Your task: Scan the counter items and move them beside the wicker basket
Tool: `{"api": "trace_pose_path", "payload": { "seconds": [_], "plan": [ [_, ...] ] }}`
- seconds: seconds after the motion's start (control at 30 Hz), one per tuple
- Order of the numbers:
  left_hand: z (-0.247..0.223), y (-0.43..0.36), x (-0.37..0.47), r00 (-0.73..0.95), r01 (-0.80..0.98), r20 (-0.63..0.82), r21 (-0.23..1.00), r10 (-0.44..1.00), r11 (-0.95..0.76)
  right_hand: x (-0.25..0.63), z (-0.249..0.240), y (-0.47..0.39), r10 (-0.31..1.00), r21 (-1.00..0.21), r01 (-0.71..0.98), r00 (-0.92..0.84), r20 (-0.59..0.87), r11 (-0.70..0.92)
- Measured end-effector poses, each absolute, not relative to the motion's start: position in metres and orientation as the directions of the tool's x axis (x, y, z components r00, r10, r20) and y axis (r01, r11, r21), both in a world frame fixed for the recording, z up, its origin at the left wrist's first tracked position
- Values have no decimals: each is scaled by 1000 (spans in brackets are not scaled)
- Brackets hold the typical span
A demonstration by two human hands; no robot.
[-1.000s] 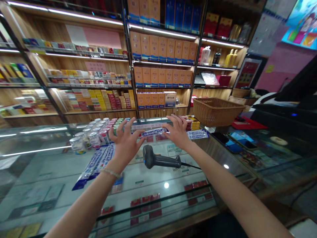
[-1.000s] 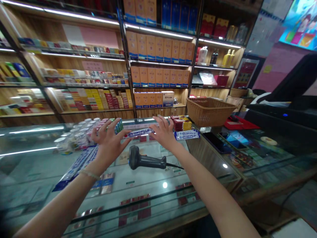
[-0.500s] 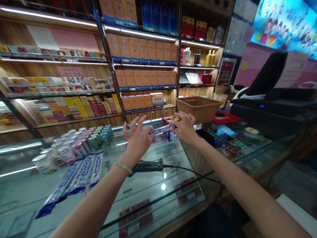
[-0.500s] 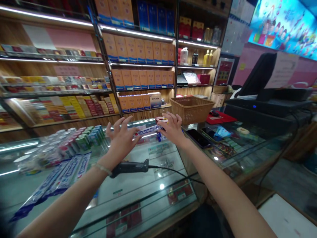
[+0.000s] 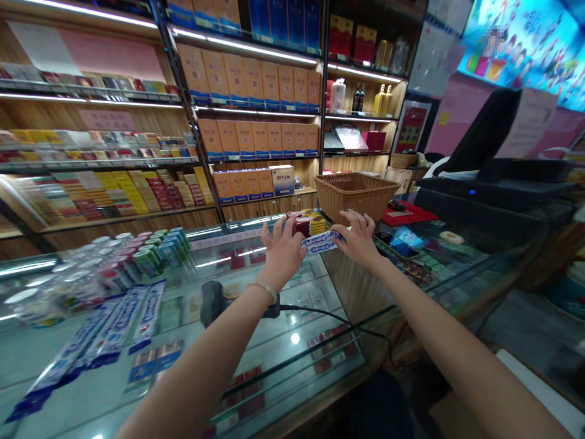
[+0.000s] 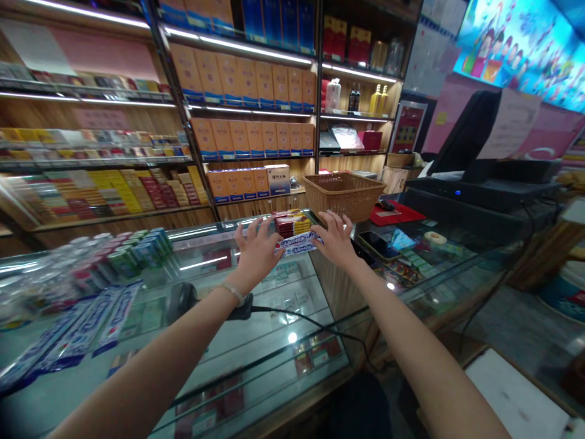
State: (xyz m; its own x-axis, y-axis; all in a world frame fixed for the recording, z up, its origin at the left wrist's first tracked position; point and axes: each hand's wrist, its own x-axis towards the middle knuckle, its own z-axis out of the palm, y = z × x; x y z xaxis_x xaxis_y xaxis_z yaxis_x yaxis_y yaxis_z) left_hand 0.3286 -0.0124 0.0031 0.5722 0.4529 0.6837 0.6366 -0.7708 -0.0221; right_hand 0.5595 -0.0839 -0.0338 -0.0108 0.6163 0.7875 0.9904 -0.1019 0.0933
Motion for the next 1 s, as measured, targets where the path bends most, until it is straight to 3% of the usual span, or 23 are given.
{"api": "trace_pose_path", "payload": {
  "seconds": [0.37, 1.0],
  "plan": [
    [-24, 6, 359, 631, 623, 614, -38, 474, -781, 580, -56, -72, 703, 150, 984, -40, 710, -96],
    [-30, 10, 360, 705, 627, 505, -115, 498, -771, 575, -77, -69, 767, 113, 986, 20, 642, -120]
  ]
}}
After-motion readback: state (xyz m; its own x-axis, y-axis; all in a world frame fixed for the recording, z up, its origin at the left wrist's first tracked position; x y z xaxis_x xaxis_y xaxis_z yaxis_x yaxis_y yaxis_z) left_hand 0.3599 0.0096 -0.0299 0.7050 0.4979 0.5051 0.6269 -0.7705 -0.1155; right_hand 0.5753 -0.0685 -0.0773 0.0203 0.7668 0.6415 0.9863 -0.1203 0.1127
